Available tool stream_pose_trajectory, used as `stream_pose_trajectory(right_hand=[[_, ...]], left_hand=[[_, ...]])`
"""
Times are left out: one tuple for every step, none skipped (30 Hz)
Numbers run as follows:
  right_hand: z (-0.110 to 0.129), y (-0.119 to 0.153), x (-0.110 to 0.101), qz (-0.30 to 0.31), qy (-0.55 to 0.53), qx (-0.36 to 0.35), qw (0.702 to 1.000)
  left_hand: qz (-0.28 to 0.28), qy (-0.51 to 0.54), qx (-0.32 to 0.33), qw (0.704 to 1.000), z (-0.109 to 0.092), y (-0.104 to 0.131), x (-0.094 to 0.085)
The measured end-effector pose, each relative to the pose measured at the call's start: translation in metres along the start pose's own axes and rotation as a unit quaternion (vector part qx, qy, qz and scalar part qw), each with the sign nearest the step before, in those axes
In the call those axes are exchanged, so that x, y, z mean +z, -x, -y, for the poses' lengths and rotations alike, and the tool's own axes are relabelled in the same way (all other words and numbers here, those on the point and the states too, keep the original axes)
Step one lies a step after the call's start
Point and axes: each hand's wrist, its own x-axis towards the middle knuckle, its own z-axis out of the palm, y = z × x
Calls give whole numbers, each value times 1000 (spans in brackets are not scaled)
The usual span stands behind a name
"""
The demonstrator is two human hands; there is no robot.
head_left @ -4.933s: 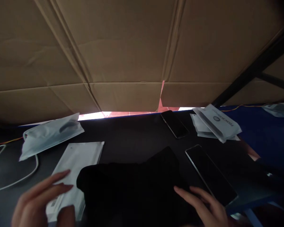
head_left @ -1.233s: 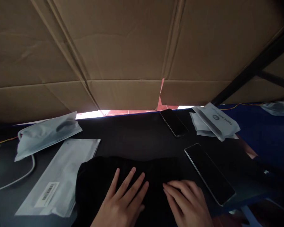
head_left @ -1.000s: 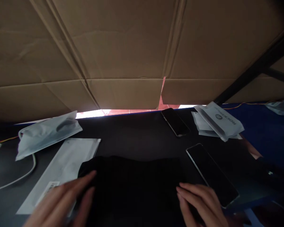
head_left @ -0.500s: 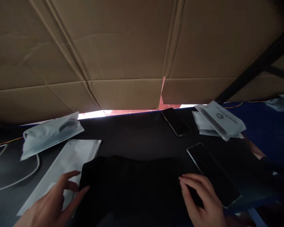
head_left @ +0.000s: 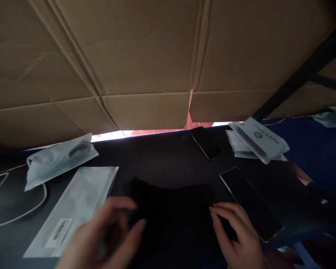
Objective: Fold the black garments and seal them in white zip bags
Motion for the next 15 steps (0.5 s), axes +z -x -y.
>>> stream_pose_trajectory(right_hand=[[0, 0, 0, 1, 3, 3, 1000], [-1, 1, 0, 1, 6, 3, 1000], [-1, 1, 0, 1, 7, 2, 1000], [-1, 1, 0, -2, 5, -1, 1000], [-1, 1, 0, -4, 1, -4, 1000], [-1, 1, 0, -7, -4, -5, 1000], [0, 0, -1, -12, -9, -6, 1000], [0, 0, -1, -17, -14, -7, 1000], [1, 0, -2, -20, -17, -6, 1000], [1, 0, -2, -22, -19, -6, 1000], [2, -1, -3, -23, -22, -6, 999], [2, -1, -3, -24, -25, -8, 999], [2, -1, -3, -25, -29, -9, 999], [2, -1, -3, -26, -32, -8, 999], [2, -1, -3, -29, -34, -6, 999]], left_hand=[[40, 45, 16, 998, -13, -4, 11], [75, 71, 30, 994, -24, -8, 21], [96, 78, 50, 991, -31, -10, 29], [97, 66, 72, 990, -35, -12, 35], [86, 35, 95, 991, -34, -12, 39], [69, -10, 122, 990, -30, -11, 41], [56, -65, 151, 985, -23, -10, 43], [53, -123, 179, 975, -15, -8, 45], [56, -176, 205, 961, -6, -6, 47], [65, -218, 228, 947, 2, -4, 49], [74, -248, 246, 934, 9, -2, 51], [79, -266, 258, 925, 15, 0, 53], [82, -274, 261, 922, 20, 2, 52], [78, -275, 255, 924, 23, 5, 51], [65, -273, 232, 931, 27, 8, 48]])
